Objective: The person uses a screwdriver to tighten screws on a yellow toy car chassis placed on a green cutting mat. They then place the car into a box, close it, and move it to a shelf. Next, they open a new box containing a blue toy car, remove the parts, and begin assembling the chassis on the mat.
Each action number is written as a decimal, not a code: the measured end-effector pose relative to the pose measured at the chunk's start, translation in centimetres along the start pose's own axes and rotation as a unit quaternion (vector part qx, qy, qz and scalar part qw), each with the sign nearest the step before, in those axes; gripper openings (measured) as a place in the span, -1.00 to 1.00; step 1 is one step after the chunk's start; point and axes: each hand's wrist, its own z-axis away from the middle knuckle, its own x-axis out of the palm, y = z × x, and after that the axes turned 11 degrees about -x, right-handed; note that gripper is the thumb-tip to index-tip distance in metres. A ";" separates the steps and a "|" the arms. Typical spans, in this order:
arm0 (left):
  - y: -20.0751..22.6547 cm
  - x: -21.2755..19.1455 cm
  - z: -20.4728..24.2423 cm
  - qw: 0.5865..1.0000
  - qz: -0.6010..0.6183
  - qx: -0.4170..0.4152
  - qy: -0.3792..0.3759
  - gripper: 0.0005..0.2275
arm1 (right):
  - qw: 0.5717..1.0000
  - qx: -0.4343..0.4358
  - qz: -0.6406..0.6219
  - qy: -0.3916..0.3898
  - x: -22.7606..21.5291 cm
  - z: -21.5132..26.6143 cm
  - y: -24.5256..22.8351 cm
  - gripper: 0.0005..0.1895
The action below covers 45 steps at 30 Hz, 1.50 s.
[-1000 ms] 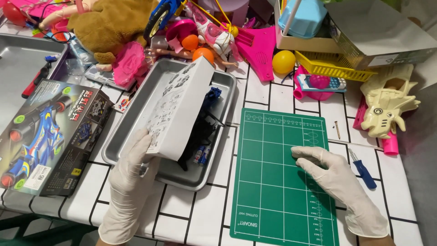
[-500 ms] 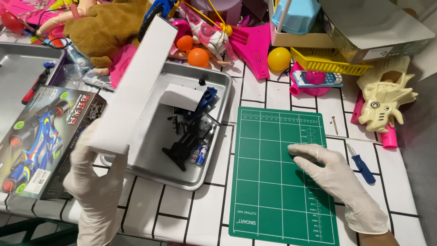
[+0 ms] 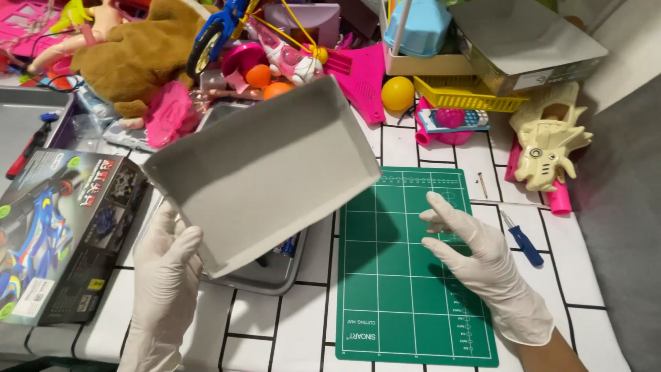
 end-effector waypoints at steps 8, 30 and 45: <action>-1.3 4.3 -0.8 0.979 -0.038 -0.181 -0.084 -0.42 | 0.965 -0.174 0.184 0.074 -0.7 0.5 0.4 -0.64; -4.4 -3.0 -19.7 0.653 -0.671 0.338 -0.093 -0.39 | 0.809 -0.098 0.556 0.162 -13.7 -9.1 12.4 -0.88; -1.2 -5.1 -20.4 0.729 -0.604 0.317 0.062 -0.55 | 0.869 -0.071 0.452 0.187 -11.2 -8.6 6.4 -0.76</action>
